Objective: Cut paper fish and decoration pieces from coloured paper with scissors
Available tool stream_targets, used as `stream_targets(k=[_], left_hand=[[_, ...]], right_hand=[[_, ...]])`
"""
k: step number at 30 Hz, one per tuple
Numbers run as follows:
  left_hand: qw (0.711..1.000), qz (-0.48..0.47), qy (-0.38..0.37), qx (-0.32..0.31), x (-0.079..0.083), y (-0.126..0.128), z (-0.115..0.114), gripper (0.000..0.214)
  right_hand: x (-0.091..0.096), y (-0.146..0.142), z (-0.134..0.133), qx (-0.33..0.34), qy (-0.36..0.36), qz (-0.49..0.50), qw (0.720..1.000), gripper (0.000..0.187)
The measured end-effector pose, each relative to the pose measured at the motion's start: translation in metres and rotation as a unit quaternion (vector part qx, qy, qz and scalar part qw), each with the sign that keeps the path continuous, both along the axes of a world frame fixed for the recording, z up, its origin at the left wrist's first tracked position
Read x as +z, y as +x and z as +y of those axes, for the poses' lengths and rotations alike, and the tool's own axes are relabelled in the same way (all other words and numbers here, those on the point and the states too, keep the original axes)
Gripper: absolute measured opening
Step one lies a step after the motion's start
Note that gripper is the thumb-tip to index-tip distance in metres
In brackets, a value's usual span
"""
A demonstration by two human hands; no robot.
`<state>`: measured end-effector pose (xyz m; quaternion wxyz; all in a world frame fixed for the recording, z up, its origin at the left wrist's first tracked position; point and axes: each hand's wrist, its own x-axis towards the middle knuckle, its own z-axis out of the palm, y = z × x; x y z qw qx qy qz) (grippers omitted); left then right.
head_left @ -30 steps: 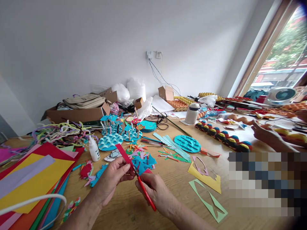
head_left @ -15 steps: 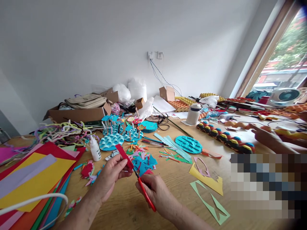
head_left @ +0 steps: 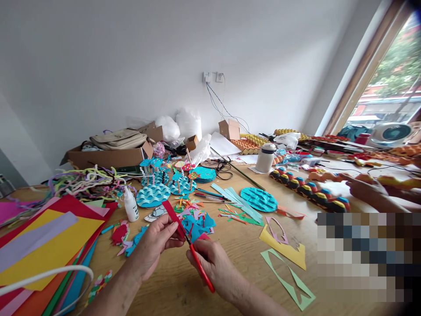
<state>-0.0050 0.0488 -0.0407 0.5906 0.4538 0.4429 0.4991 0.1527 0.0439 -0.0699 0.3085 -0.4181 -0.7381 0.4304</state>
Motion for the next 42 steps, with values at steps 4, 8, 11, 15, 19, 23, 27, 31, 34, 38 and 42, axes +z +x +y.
stream_targets(k=[4, 8, 11, 15, 19, 23, 27, 31, 34, 38, 42], left_hand=[[1.000, -0.004, 0.003, -0.001, -0.0013, -0.0012, 0.0005, 0.011], [1.000, -0.002, 0.000, 0.003, -0.0006, -0.0021, 0.0010, 0.011], [1.000, 0.004, -0.003, 0.001, 0.0010, -0.0015, 0.0012, 0.011], [1.000, 0.015, -0.010, -0.018, 0.0020, 0.0009, 0.0007, 0.012], [0.999, 0.015, -0.015, -0.029, 0.0014, 0.0025, 0.0001, 0.014], [0.999, 0.018, -0.021, -0.029, 0.0016, 0.0018, -0.0003, 0.012], [0.999, 0.016, -0.021, -0.032, 0.0022, 0.0014, -0.0001, 0.012], [0.999, 0.019, -0.019, -0.032, 0.0014, 0.0005, 0.0004, 0.012], [0.999, 0.015, -0.018, -0.024, 0.0015, -0.0022, 0.0008, 0.013], [1.000, 0.012, -0.006, -0.006, 0.0039, -0.0052, 0.0017, 0.014], [1.000, 0.017, -0.010, 0.008, 0.0052, -0.0041, 0.0021, 0.015]], right_hand=[[-0.0005, 0.0010, -0.0003, 0.004, 0.008, -0.004, 1.000, 0.033], [-0.0022, 0.0009, 0.0011, 0.003, 0.038, -0.018, 0.999, 0.034], [-0.0030, 0.0000, 0.0021, 0.000, 0.047, -0.030, 0.998, 0.034], [-0.0023, -0.0002, 0.0014, -0.005, 0.039, -0.030, 0.999, 0.033], [-0.0020, 0.0001, 0.0015, -0.007, 0.040, -0.026, 0.999, 0.033], [-0.0031, -0.0001, 0.0022, -0.002, 0.046, -0.020, 0.999, 0.034], [-0.0037, 0.0009, 0.0027, 0.004, 0.053, -0.018, 0.998, 0.036], [-0.0027, 0.0018, 0.0027, -0.004, 0.066, -0.029, 0.997, 0.035], [-0.0013, 0.0013, 0.0023, -0.016, 0.066, -0.039, 0.997, 0.035], [0.0002, -0.0001, 0.0020, -0.020, 0.060, -0.056, 0.996, 0.036], [-0.0005, -0.0011, 0.0021, -0.016, 0.057, -0.057, 0.997, 0.036]])
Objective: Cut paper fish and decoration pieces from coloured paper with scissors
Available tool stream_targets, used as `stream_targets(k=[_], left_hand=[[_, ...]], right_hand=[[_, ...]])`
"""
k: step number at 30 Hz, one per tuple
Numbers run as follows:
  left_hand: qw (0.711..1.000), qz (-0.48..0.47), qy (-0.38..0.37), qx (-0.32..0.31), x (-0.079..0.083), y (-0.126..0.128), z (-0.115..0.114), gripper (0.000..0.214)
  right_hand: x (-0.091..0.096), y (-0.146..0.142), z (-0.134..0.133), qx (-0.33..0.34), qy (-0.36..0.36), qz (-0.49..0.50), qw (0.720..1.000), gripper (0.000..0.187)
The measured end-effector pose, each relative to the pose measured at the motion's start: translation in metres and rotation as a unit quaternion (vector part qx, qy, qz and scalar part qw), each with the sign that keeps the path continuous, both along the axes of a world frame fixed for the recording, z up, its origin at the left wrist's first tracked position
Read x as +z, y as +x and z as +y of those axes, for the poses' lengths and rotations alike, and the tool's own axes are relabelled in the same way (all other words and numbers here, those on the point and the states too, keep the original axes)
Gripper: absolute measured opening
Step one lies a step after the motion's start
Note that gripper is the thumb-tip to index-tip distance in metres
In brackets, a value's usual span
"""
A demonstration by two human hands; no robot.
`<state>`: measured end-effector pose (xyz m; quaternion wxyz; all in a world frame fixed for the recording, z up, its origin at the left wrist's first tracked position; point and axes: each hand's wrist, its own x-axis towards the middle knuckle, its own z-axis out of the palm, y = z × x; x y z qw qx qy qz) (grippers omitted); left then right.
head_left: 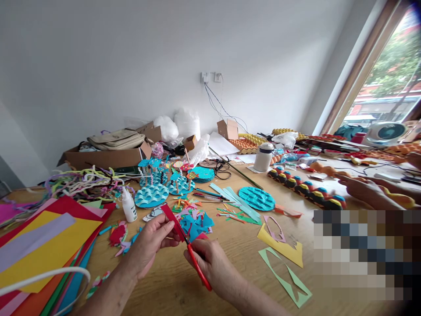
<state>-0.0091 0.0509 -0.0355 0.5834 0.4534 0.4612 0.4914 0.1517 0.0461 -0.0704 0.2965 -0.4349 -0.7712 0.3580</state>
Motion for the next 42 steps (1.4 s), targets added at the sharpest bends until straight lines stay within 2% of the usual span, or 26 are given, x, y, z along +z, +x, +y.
stream_targets(k=[14, 24, 29, 42], left_hand=[[0.999, -0.004, -0.011, -0.032, -0.0003, 0.0049, -0.0026, 0.014], [0.999, -0.015, -0.022, -0.037, -0.0012, 0.0041, -0.0036, 0.013], [0.997, -0.017, -0.035, -0.062, -0.0012, 0.0058, -0.0054, 0.014], [0.997, -0.029, -0.042, -0.064, -0.0024, 0.0041, -0.0045, 0.014]], right_hand=[[0.0029, 0.0022, -0.0024, 0.013, -0.023, 0.027, 0.999, 0.035], [-0.0002, 0.0015, 0.0000, 0.009, 0.016, 0.014, 1.000, 0.036], [0.0043, 0.0011, -0.0020, 0.018, 0.007, 0.028, 0.999, 0.036], [0.0047, 0.0024, -0.0010, 0.012, 0.019, 0.017, 1.000, 0.039]])
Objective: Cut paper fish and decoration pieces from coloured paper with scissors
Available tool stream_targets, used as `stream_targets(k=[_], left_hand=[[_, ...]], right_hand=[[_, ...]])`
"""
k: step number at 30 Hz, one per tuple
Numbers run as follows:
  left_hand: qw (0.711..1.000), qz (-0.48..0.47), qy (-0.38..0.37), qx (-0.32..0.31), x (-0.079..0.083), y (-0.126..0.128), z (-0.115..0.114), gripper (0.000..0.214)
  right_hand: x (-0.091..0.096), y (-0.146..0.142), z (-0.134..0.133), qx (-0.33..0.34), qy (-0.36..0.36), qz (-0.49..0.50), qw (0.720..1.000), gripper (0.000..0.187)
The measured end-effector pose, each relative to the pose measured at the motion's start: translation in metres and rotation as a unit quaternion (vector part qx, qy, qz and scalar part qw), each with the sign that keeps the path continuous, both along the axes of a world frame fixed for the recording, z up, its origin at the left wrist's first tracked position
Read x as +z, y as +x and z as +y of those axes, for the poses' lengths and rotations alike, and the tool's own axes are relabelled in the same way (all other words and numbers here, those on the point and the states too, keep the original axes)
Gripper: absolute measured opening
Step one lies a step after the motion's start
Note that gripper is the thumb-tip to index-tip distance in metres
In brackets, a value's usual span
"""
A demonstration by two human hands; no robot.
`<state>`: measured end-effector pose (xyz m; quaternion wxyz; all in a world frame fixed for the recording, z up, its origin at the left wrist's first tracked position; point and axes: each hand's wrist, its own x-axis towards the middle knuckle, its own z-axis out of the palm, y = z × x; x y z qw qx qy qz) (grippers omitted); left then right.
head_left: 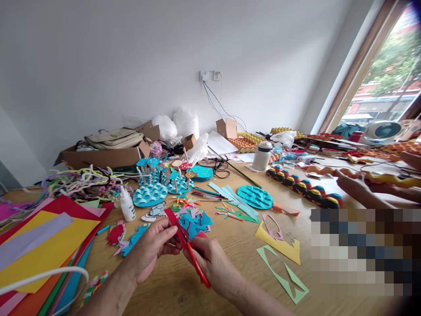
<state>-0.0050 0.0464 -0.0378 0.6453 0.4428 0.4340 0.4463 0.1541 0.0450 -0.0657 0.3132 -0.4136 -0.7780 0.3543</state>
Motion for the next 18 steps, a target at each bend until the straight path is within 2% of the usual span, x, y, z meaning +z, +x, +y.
stream_targets(k=[5, 9, 18], left_hand=[[0.999, -0.005, 0.008, 0.033, -0.0001, -0.0027, 0.0007, 0.012], [0.999, 0.001, 0.010, 0.045, -0.0008, -0.0030, -0.0001, 0.013], [0.999, -0.030, -0.021, 0.022, -0.0023, -0.0023, 0.0014, 0.012]], right_hand=[[0.0037, -0.0018, -0.0024, -0.003, -0.044, -0.002, 0.999, 0.039], [0.0034, -0.0025, -0.0029, -0.006, -0.049, 0.001, 0.999, 0.040], [0.0013, -0.0015, -0.0024, 0.001, -0.055, 0.006, 0.998, 0.036]])
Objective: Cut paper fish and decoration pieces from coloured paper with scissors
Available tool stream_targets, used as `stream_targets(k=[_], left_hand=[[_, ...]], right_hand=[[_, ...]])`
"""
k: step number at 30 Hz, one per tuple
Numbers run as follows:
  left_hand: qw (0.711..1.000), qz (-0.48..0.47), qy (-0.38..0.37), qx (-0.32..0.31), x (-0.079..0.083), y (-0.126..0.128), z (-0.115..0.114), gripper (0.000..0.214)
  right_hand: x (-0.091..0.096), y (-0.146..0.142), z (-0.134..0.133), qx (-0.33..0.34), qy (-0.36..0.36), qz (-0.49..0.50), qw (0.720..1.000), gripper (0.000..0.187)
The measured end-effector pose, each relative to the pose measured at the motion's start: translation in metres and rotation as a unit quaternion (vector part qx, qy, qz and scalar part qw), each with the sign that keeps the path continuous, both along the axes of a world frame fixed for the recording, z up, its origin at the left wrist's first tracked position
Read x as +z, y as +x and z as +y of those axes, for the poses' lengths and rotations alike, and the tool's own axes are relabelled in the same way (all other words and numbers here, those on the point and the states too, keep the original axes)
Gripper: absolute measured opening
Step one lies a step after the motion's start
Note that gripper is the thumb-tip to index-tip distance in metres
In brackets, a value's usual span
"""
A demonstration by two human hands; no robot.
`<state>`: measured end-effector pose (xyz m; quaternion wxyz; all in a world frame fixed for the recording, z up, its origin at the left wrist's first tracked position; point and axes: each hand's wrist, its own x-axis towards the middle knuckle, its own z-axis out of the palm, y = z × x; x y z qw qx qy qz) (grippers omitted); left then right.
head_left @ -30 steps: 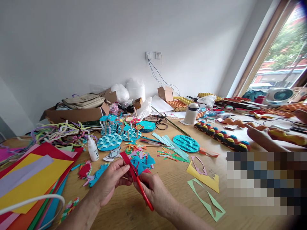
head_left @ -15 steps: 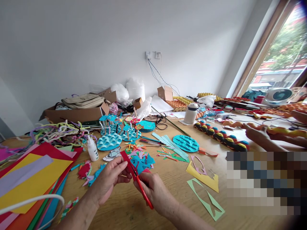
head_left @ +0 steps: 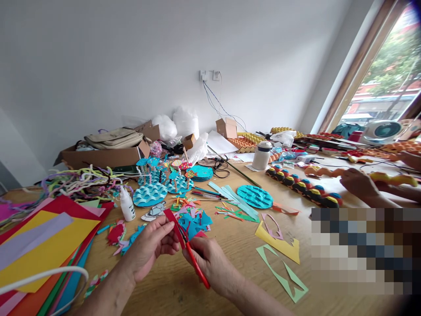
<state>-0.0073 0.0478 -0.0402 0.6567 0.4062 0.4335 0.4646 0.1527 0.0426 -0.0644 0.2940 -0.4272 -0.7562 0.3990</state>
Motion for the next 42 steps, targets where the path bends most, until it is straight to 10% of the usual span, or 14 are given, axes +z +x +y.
stream_targets(k=[42], left_hand=[[0.998, 0.007, -0.020, -0.051, -0.0037, 0.0057, -0.0047, 0.013]], right_hand=[[-0.0027, 0.0006, 0.0023, 0.013, 0.020, 0.026, 0.999, 0.041]])
